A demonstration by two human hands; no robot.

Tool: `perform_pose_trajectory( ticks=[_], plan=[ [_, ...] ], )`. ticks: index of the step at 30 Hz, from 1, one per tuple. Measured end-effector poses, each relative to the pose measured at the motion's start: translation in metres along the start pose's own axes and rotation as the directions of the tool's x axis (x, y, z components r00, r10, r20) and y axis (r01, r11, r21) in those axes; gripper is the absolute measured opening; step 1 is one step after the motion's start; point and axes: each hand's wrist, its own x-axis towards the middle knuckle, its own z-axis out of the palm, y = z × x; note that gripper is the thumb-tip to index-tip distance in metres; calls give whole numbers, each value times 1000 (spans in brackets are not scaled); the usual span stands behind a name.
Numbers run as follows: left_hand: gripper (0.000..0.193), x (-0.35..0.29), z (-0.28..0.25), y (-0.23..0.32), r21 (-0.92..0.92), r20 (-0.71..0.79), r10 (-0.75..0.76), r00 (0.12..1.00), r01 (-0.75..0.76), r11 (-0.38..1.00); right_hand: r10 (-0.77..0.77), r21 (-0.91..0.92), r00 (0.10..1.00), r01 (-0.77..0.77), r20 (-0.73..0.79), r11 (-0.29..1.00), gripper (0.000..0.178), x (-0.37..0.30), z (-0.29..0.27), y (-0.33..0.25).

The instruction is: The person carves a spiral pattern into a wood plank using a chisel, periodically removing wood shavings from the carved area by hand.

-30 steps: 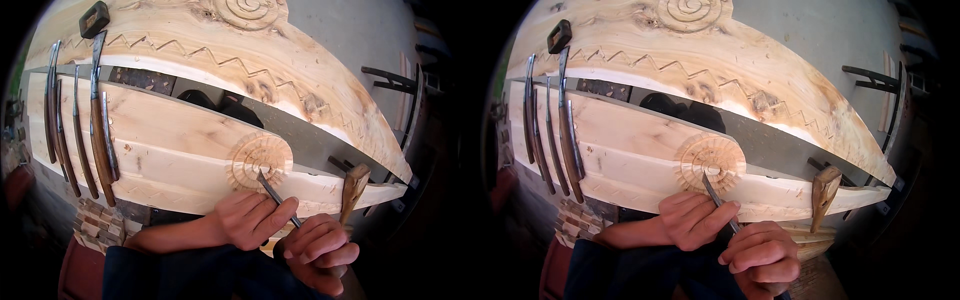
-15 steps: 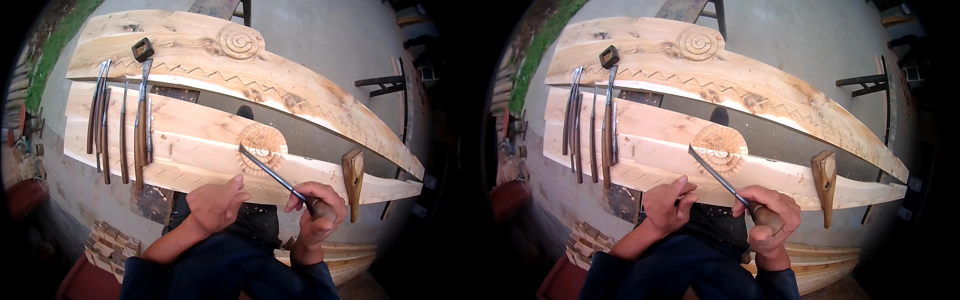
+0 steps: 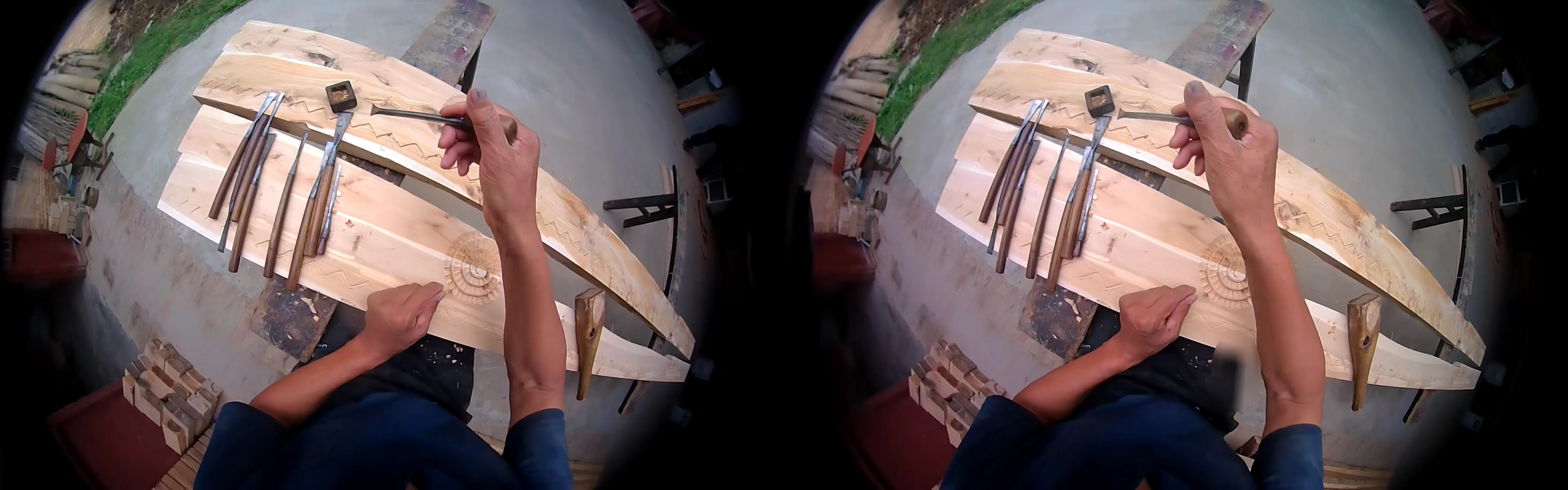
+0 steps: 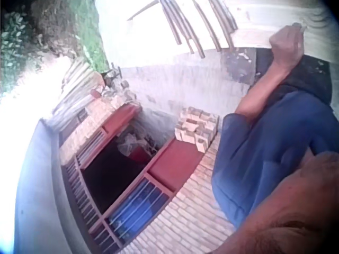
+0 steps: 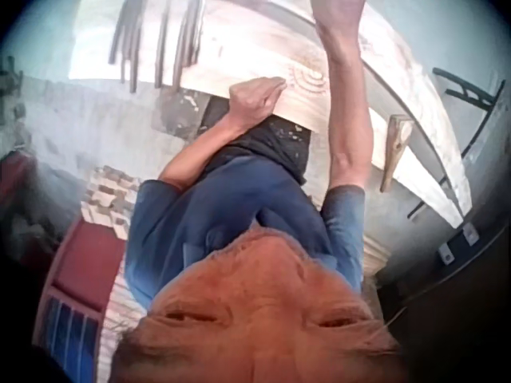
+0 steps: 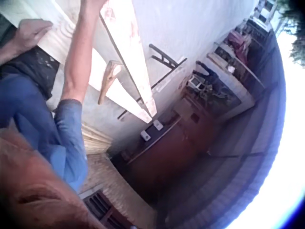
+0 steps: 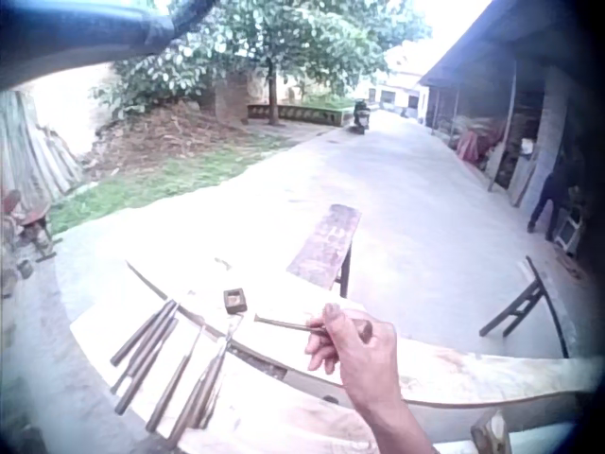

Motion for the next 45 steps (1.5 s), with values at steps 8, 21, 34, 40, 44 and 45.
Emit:
perform_pose_trajectory(
  ticks=[8, 21, 34, 40, 44, 45],
  plan=[
    [14, -4, 0, -3, -89, -30, -9, 1000, 6, 996, -21, -260, 997, 40, 74, 965, 66, 85, 72, 31],
    [13, 2, 4, -2, -56, 4, -20, 1000, 20, 998, -73, -327, 996, 85, 48, 941, 65, 100, 88, 41],
    [17, 2, 12, -3, -11, -47, -31, 998, 30, 999, -117, -367, 989, 144, 94, 919, 62, 102, 79, 44],
    [13, 4, 7, 2, -56, 6, -51, 999, 51, 997, -145, -499, 984, 177, 103, 848, 64, 116, 77, 43],
    [14, 4, 3, -1, -70, -35, -46, 998, 44, 997, -158, -492, 978, 207, 139, 845, 68, 118, 83, 44],
    [14, 3, 3, -3, -75, -35, -43, 998, 40, 996, -159, -537, 974, 222, 162, 814, 67, 118, 85, 45]
  ],
)
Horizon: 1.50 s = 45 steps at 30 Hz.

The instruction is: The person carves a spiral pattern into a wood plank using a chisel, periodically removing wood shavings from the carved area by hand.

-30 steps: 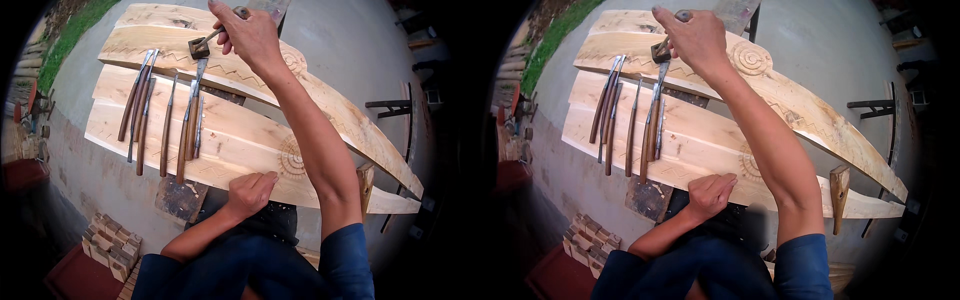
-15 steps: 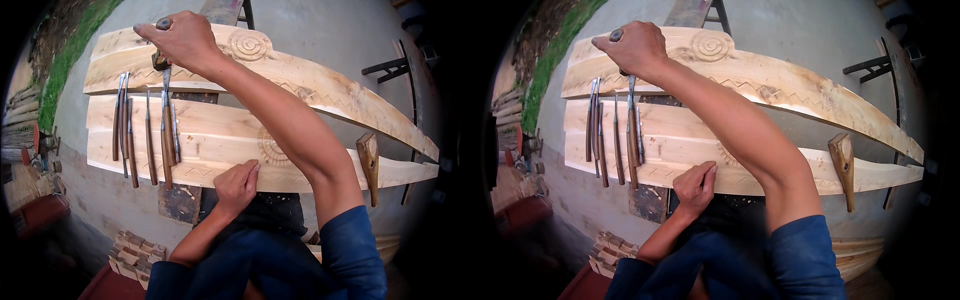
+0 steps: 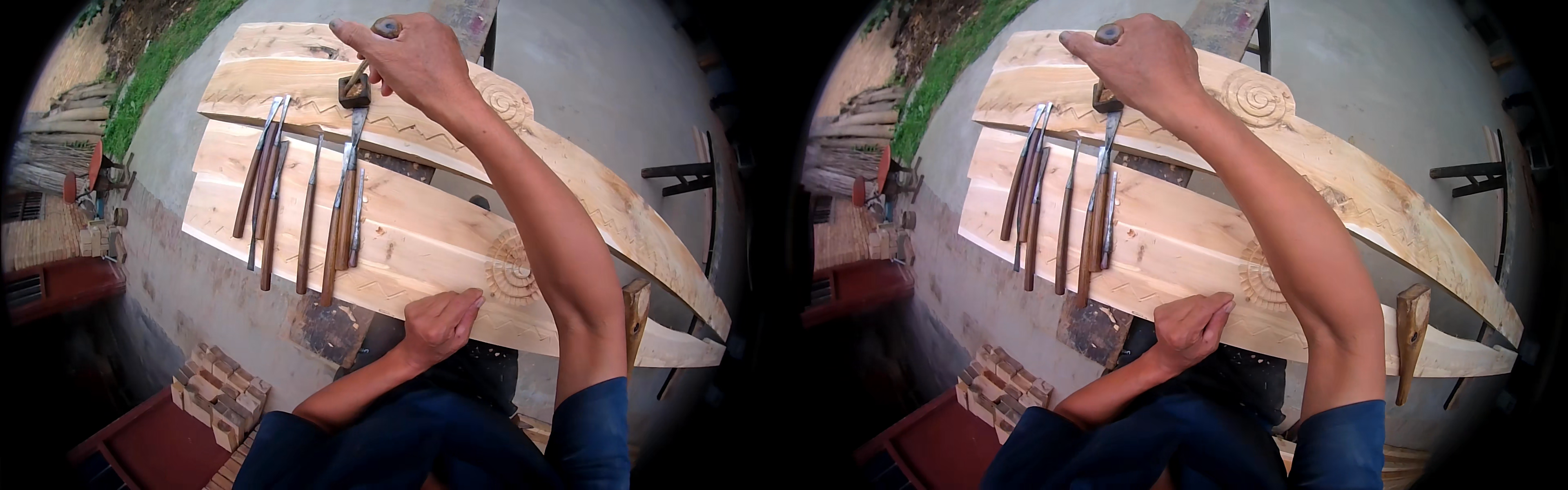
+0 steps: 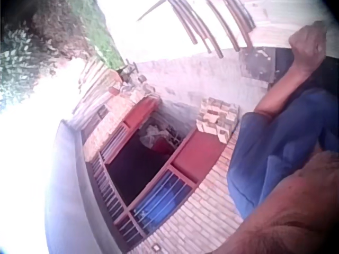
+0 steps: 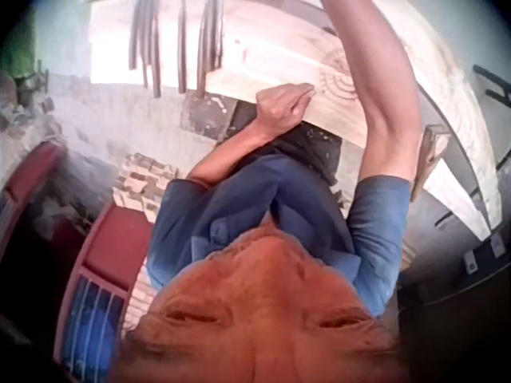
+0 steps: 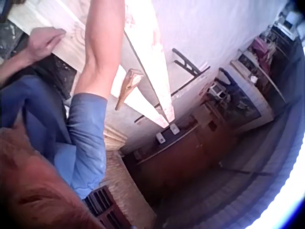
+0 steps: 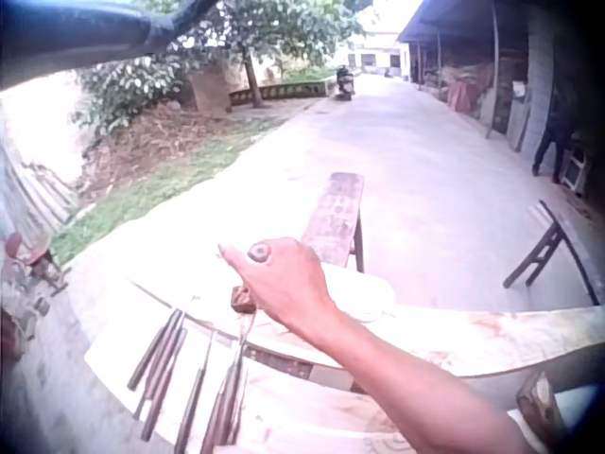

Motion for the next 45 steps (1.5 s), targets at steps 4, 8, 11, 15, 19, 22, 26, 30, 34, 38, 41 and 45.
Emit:
perform_pose_trajectory(
  ticks=[4, 8, 11, 15, 19, 22, 26, 30, 34, 38, 41, 45],
  plan=[
    [16, 1, -2, 0, 0, 3, 3, 1000, -3, 1000, -44, 85, 998, 48, -53, 995, 62, 1, -11, -13],
    [16, 2, 0, 3, 3, 43, 3, 999, -3, 1000, -50, -41, 999, 49, -13, 998, 62, 3, -15, -2],
    [16, 0, 5, 2, -2, 54, 11, 998, -11, 1000, -18, 52, 999, 16, 46, 999, 63, 5, -17, 6],
    [16, 4, 0, 2, -26, 74, -81, 994, 83, 996, -139, 69, 982, 149, -131, 986, 71, -28, -77, -19],
    [30, 11, -9, 8, -38, 64, -159, 985, 162, 986, -341, -103, 887, 325, -311, 940, 51, -135, -135, -14],
    [39, 22, 0, 16, -105, 22, -93, 995, 95, 990, -165, 16, 935, 179, -315, 984, 60, -245, -129, -14],
    [38, 33, 9, 4, -87, 65, 13, 998, -7, 996, 42, 175, 955, 11, -293, 985, 80, -327, -114, -9],
    [38, 35, 11, 0, 16, 141, 76, 987, -79, 997, 36, 224, 966, 23, -256, 974, 76, -336, -123, -4],
    [46, 30, 25, -7, -159, -35, 55, 998, -60, 985, 54, 317, 966, 31, -253, 948, 76, -330, -127, 3],
    [46, 31, 15, -13, -117, -69, 70, 995, -78, 990, -21, 169, 976, 59, -217, 984, 82, -323, -124, -3],
    [45, 33, 7, -17, 56, 62, 152, 986, -155, 986, -65, 66, 985, 76, -158, 995, 77, -320, -125, -9],
    [37, 51, 10, -9, 170, 246, 248, 937, -294, 941, -182, -276, 964, 125, -193, 953, 61, -314, -119, -16]
  ],
)
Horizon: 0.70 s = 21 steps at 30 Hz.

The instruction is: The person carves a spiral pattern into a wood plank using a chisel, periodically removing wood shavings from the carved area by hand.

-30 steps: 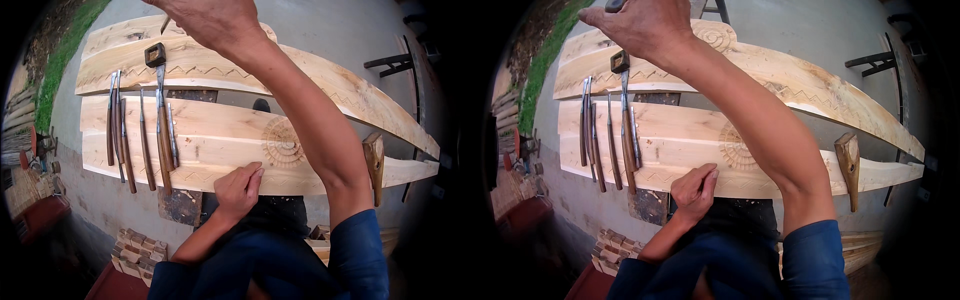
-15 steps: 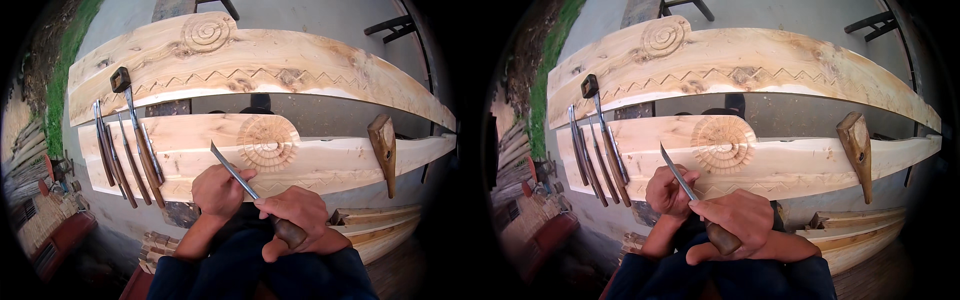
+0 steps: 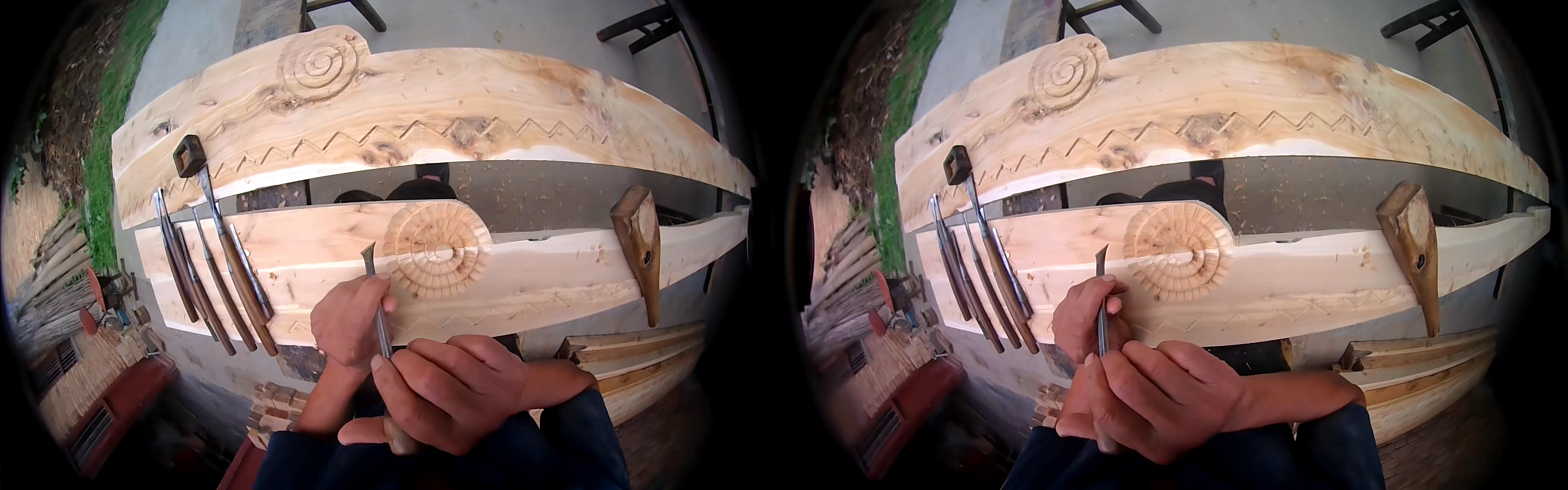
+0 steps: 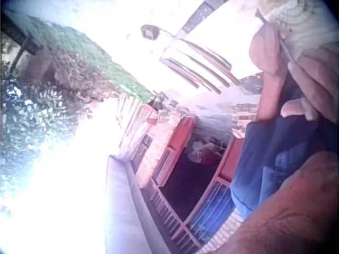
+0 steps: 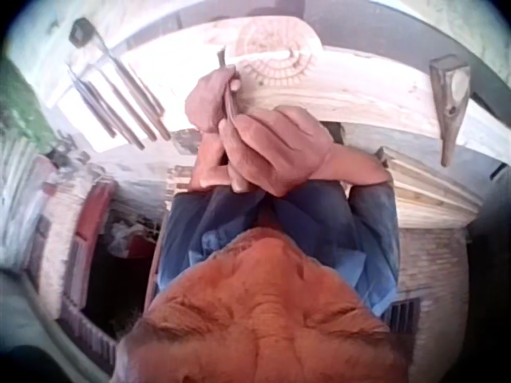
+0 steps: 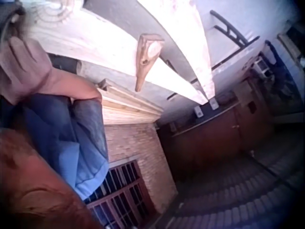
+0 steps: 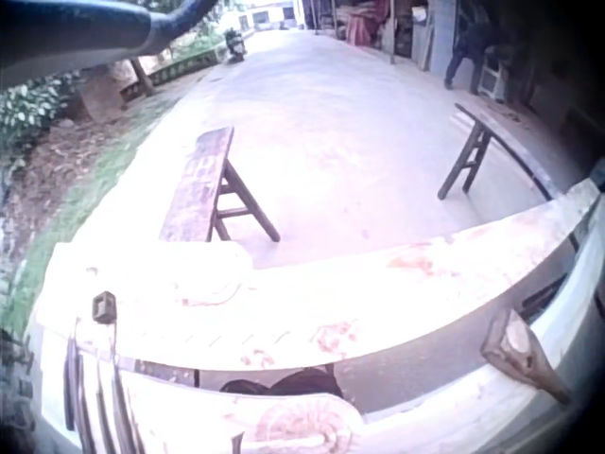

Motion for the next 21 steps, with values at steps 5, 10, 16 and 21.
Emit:
perform_pose_trajectory(
  ticks=[5, 10, 16, 21],
  plan=[
    [37, 9, -3, 18, -238, 272, -224, 936, 291, 927, -160, 228, 985, 170, -59, 959, 36, 17, 32, 6],
    [44, -9, 2, 22, -439, 243, -342, 908, 417, 795, -270, 484, 963, 234, 6, 843, 41, 32, 53, 2],
    [38, -1, -12, 11, -447, 297, -361, 884, 463, 765, -121, 393, 969, 199, -214, 898, 35, 43, 80, -7],
    [51, -20, -10, -20, -532, 375, -187, 908, 376, 759, -129, 513, 980, 190, -151, 837, 44, 51, 92, -5]
  ],
)
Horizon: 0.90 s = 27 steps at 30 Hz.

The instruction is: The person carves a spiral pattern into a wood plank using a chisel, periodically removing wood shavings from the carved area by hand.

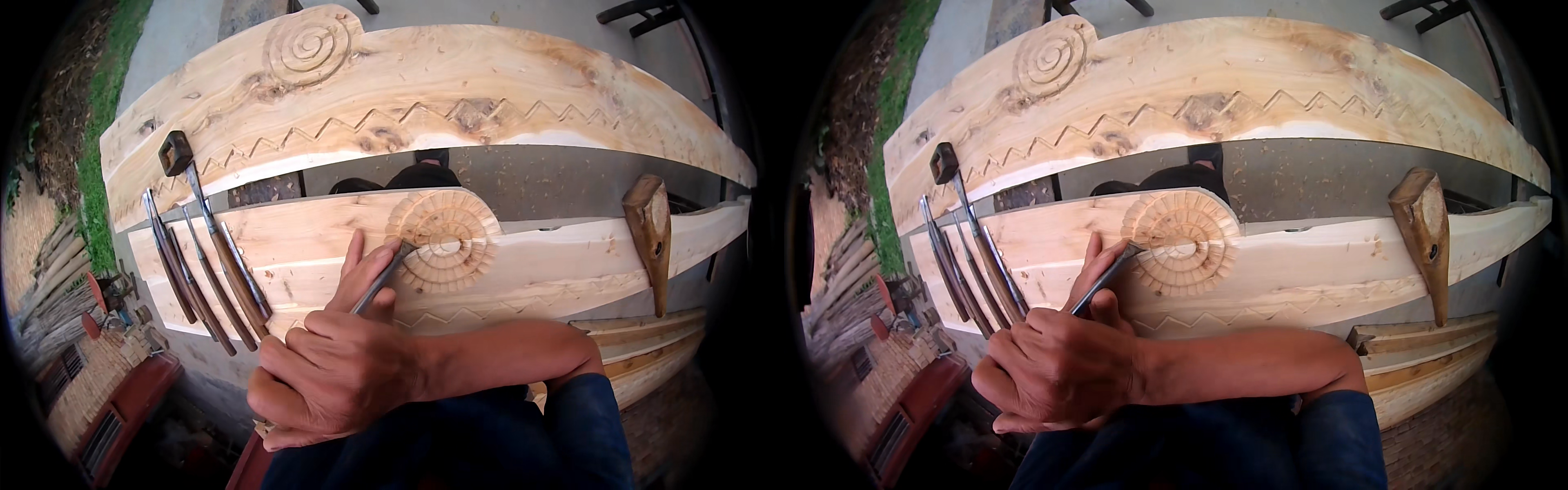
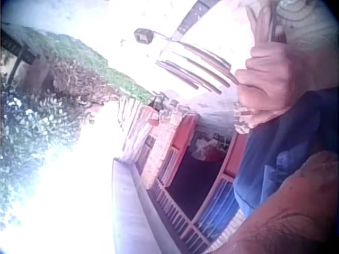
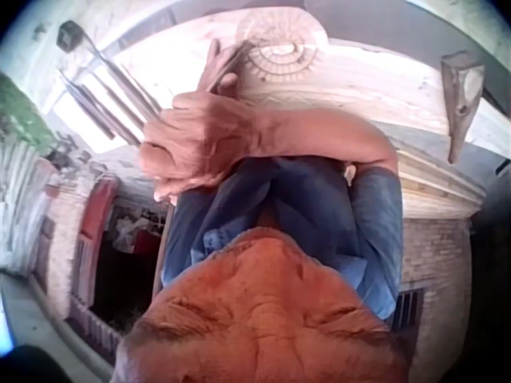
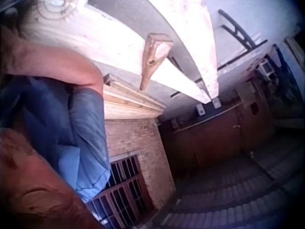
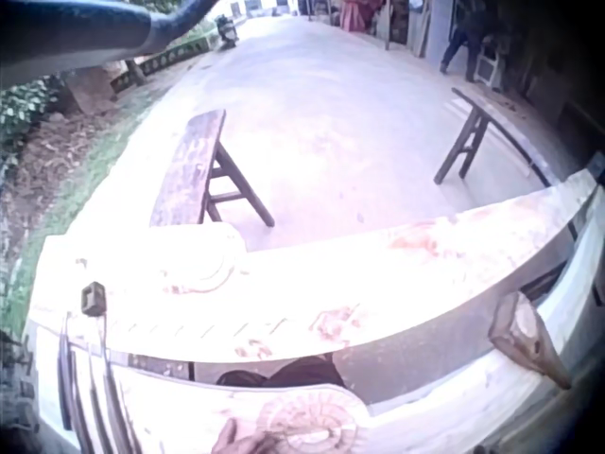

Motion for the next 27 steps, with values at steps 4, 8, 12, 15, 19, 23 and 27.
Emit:
perform_pose_trajectory(
  ticks=[4, 8, 12, 15, 19, 23, 27],
  plan=[
    [51, 20, 12, 46, 279, -13, -304, 953, 295, 914, 75, 9, 994, -76, 79, 997, 40, -3, 0, 4],
    [50, 33, 28, 40, 195, -124, -333, 935, 352, 915, 123, 4, 971, -126, 205, 992, 35, -2, -11, 17],
    [48, 40, 24, 41, 265, -138, -299, 944, 326, 907, 112, 38, 971, -123, 210, 992, 34, 1, -7, 21],
    [32, 37, 26, 34, 346, -104, -325, 940, 341, 874, 139, 69, 970, -155, 198, 985, 34, -5, -4, 27],
    [29, 34, 28, 31, 313, -198, -325, 925, 374, 873, 125, 157, 965, -164, 228, 974, 33, -2, -5, 27],
    [29, 31, 28, 27, 341, -177, -348, 921, 389, 856, 126, 111, 970, -151, 207, 982, 33, -4, -4, 30],
    [28, 31, 30, 24, 346, -190, -336, 923, 383, 857, 128, 86, 975, -145, 179, 986, 33, -4, -5, 31]
  ],
)
